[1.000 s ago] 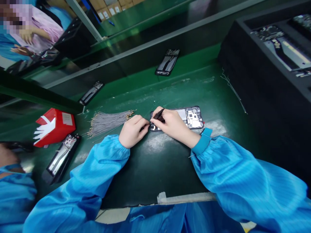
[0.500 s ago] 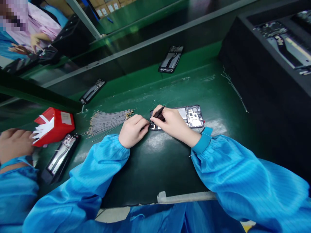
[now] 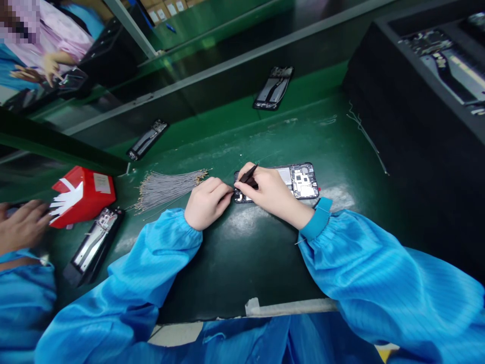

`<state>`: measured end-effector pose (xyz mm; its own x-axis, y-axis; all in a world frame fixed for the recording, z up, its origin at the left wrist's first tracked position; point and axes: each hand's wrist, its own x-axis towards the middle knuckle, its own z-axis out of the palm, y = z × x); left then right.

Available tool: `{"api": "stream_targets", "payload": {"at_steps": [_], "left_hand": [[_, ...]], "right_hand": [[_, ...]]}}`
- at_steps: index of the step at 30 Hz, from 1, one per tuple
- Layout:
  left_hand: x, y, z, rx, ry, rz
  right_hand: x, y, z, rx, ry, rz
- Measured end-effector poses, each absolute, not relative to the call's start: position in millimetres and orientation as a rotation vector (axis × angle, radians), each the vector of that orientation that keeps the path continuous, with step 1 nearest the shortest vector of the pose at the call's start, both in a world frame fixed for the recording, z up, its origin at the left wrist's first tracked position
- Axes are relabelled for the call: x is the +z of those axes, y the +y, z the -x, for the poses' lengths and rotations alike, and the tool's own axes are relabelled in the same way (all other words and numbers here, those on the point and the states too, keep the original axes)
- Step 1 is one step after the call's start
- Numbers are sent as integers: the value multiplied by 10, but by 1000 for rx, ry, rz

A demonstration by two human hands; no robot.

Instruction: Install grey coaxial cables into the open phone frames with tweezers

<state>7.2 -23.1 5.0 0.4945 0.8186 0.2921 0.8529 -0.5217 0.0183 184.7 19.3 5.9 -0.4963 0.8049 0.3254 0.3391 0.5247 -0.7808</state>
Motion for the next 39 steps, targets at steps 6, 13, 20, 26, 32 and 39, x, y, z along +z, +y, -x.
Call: {"api": "stream_targets", "payload": {"at_steps": [6,13,20,26,32,39], "left_hand": [[46,-228,-72,-392,-1458,2601],[52,-234,-76,-382,-1448,2605],[60,-223,-73,-379,-1424,2609],[67,-210,-64,-371,-1448,2648],[150,-142,152,-325,-1481,2877],[250,-276,-52,-122,-979,2932]], "right_hand": [[52,194,-1846,848,-2068,941],[67,194,-1840,849,-2077,937],[16,149,-1863,705,-2197,774],[-10,126,-1803,633,-2261,719],[143,148,-2162,489,-2041,982],[92,113,-2781,241,-1950,1421]]}}
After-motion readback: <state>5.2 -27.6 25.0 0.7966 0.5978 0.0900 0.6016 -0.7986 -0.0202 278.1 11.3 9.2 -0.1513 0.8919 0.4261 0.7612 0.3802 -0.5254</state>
